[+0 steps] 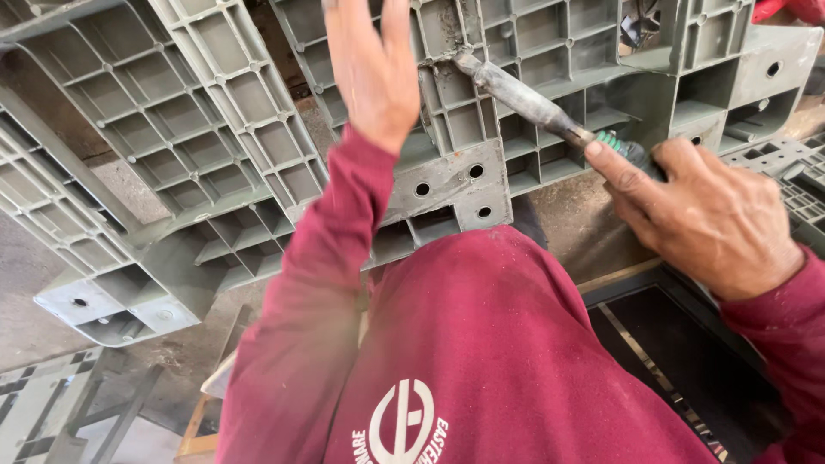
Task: The person uses a heated soldering iron to scrape and remove excess plastic material from the grid-like surface of a large grey plastic pallet. They systematically move the tool along the ridges and intersections of the pallet structure, melting and clearing away the rough plastic edges.
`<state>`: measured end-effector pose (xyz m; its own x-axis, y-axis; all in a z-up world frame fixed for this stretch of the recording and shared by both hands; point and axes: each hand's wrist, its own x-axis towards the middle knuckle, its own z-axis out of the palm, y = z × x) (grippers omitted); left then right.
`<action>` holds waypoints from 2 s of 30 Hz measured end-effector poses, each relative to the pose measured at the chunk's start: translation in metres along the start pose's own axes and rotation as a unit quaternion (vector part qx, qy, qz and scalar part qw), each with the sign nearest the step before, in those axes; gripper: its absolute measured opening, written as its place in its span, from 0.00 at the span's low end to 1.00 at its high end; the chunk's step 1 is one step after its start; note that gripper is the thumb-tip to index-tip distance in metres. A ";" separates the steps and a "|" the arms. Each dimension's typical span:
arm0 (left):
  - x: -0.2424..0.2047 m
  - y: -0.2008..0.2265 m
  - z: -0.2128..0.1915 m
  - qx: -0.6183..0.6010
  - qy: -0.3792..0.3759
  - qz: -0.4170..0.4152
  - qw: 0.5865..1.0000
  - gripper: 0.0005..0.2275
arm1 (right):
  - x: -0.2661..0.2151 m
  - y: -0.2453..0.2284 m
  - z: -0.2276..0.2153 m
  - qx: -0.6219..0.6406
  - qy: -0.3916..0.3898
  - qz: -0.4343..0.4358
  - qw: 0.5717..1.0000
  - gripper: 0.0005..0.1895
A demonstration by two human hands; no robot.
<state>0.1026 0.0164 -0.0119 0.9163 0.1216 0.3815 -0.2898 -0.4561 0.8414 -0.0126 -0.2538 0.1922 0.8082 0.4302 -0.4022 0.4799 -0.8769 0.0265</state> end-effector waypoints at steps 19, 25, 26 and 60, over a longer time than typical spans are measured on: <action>-0.088 0.056 -0.010 0.194 -0.162 -0.191 0.949 0.16 | 0.005 0.023 0.040 0.246 -0.003 0.040 0.968 0.31; -0.086 0.059 -0.009 0.198 -0.158 -0.203 0.946 0.17 | 0.007 0.015 0.050 0.266 0.015 0.044 0.963 0.32; -0.087 0.059 -0.010 0.198 -0.160 -0.208 0.944 0.17 | 0.007 0.015 0.051 0.263 0.017 0.044 0.964 0.31; -0.088 0.057 -0.018 0.171 -0.170 -0.174 0.955 0.15 | 0.002 -0.025 0.074 0.446 0.059 0.063 0.891 0.32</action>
<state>0.0005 -0.0045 0.0092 0.9942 0.0514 -0.0942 0.1028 -0.7081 0.6985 -0.0482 -0.2467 0.1234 0.8920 0.2904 -0.3463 -0.0354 -0.7190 -0.6941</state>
